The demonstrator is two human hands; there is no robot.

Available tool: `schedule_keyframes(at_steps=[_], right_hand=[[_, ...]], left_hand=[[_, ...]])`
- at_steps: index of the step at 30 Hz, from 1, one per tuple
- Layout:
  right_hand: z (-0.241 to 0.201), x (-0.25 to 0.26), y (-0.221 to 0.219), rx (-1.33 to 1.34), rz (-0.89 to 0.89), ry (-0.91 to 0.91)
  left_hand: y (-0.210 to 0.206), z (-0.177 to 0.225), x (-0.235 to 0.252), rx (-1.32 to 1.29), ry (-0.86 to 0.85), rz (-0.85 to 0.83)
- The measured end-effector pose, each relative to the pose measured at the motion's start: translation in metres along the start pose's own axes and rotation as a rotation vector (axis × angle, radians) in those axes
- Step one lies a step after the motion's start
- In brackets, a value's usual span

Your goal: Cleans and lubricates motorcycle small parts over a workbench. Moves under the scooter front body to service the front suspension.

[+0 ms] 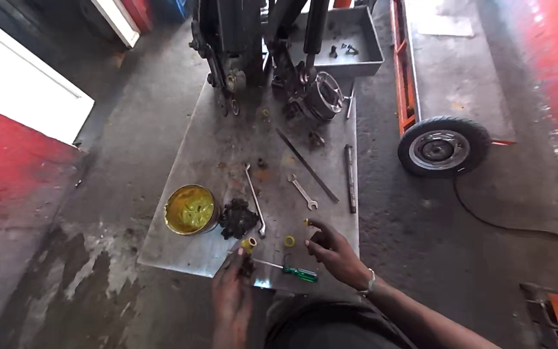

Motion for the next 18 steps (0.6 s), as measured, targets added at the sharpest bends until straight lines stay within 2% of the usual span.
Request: schedule_keyframes(at_steps=[2,4,7,10,14,18], right_hand=[[-0.005,0.000,0.007,0.028,0.055,0.042],[-0.009,0.000,0.016,0.042,0.107,0.075],[-0.009,-0.001,0.029,0.085,0.179,0.109],[-0.010,-0.005,0.040,0.130,0.258,0.153],[-0.002,-0.012,0.052,0.142,0.358,0.204],[0.013,-0.017,0.068,0.151,0.423,0.155]], left_hand=[[-0.011,0.000,0.001,0.038,-0.040,-0.036],[-0.034,0.004,0.004,0.132,-0.150,-0.105],[-0.094,0.019,0.019,0.390,-0.451,-0.271],[-0.175,0.040,0.040,0.558,-0.776,-0.348],[-0.265,0.056,0.062,0.657,-0.932,-0.350],[-0.297,0.055,0.073,0.729,-0.941,-0.330]])
Point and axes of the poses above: each hand's wrist, its own x-axis towards the middle knuckle, its own y-axis out of the back of the hand, z = x × y, the point moved 2 cm from there along x, towards the middle knuckle, and after that the axes turned 4 degrees about -x, right-handed, at the moved point
